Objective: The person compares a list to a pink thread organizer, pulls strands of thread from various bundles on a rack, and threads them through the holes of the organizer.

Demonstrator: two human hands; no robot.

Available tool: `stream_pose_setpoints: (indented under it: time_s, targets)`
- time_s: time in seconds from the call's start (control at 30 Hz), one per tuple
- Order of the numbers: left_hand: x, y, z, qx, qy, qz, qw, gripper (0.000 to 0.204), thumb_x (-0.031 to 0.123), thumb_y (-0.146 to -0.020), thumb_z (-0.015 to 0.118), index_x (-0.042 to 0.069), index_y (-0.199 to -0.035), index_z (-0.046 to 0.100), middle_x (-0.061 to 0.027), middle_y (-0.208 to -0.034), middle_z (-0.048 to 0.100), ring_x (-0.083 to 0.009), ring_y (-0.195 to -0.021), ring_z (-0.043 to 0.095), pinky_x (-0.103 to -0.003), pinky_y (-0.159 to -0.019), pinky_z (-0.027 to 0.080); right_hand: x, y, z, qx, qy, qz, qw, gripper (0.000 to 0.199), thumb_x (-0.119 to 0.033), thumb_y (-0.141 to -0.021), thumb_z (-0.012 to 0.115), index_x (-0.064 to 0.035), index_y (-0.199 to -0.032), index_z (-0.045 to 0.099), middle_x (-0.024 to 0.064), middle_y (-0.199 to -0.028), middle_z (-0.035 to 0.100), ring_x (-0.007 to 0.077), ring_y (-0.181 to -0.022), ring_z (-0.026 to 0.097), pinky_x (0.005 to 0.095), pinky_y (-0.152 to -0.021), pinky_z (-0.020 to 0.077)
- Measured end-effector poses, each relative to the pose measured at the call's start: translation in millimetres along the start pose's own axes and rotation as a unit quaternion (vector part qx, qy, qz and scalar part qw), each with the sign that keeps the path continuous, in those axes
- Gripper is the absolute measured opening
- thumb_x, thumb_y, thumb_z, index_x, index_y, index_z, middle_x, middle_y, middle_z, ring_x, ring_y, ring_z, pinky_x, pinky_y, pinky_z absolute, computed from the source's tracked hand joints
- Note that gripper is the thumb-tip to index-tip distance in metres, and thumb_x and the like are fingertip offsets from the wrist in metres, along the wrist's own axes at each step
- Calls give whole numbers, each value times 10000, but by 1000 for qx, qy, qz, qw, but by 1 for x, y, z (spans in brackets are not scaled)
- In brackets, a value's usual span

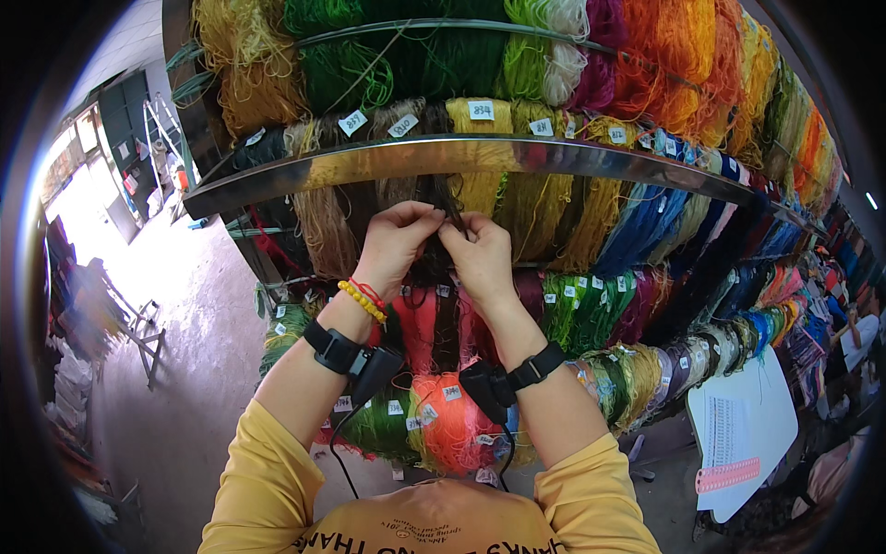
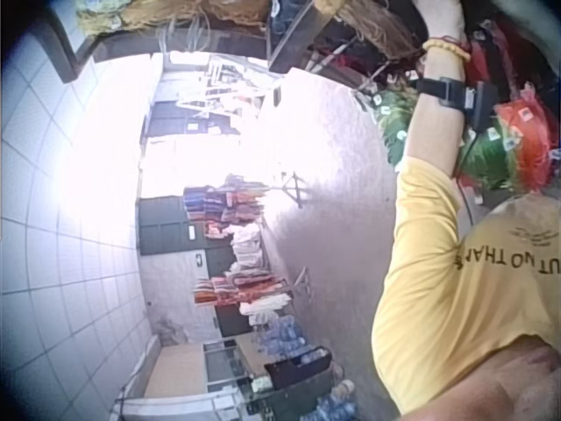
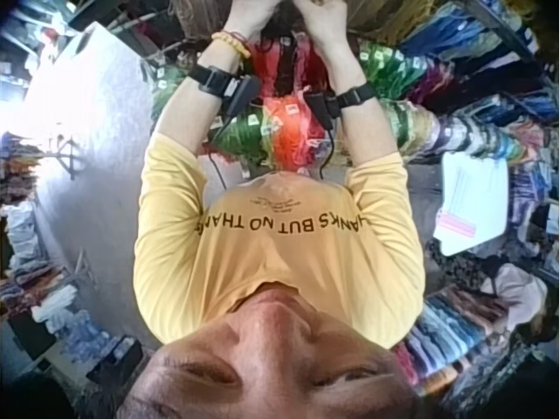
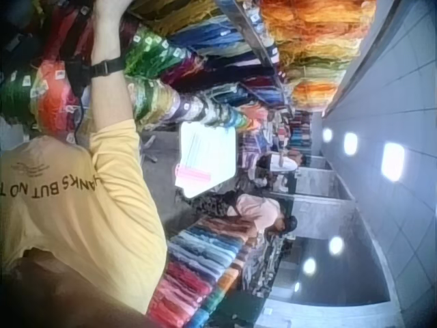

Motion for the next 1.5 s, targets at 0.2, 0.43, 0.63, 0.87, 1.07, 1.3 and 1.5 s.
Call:
stream_pose_setpoints:
  time_s: [0.2,0.43,0.63,0.87,1.07,1.3,1.5]
  targets:
    - [-6,-1,-3,9,2,-15,1000,119,156,-772,587,37,-784,587,53,-567,462,-21,-474,363,-179,-423,268,-4,4,-1,-9,-28,21,999,128,-84,-778,563,22,-846,544,12,-684,559,44,-538,487,176,-457,364]
    - [-1,-2,-29,147,-134,59,978,147,158,-781,570,11,-777,574,23,-580,484,-54,-501,422,-204,-481,365,1,5,-9,-16,-238,69,969,92,-109,-773,542,-34,-819,514,2,-621,505,56,-443,411,183,-414,328]
    - [28,16,-12,151,-309,167,924,440,276,-706,622,7,-1022,475,-155,-942,551,-212,-739,567,-296,-660,454,-2,11,-10,-59,-174,86,979,99,-140,-792,535,-49,-782,497,-1,-603,492,50,-426,388,183,-408,319]
    - [10,1,17,20,-538,-19,843,531,409,-679,598,-4,-964,425,-225,-890,566,-352,-828,569,-404,-690,467,0,18,-10,-88,-85,58,991,145,-153,-812,529,-47,-715,538,-5,-605,515,38,-452,407,171,-428,322]
    - [-12,-11,11,72,-627,131,764,318,366,-813,464,54,-768,507,-175,-610,574,-343,-599,585,-427,-512,463,17,41,-12,-123,98,43,987,202,-184,-831,521,-7,-743,560,-10,-657,542,55,-555,445,190,-526,378]
    - [-18,-13,5,90,-675,211,701,278,340,-821,459,73,-750,496,-123,-521,555,-308,-497,572,-397,-447,455,-16,59,-56,-36,46,-74,996,170,-130,-828,506,14,-796,591,56,-752,569,139,-728,510,252,-744,386]
    - [-21,-17,5,100,-683,258,676,243,320,-812,474,86,-751,502,-107,-494,545,-280,-461,569,-377,-417,452,-15,92,-81,-53,-83,-58,994,252,-180,-828,456,-56,-609,448,32,-511,455,151,-558,500,348,-771,405]
Point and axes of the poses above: each hand's wrist, its own y-axis away from the middle knuckle, its own z-axis out of the palm, x = y × z, the point moved 7 cm from there along -y, towards the middle knuckle
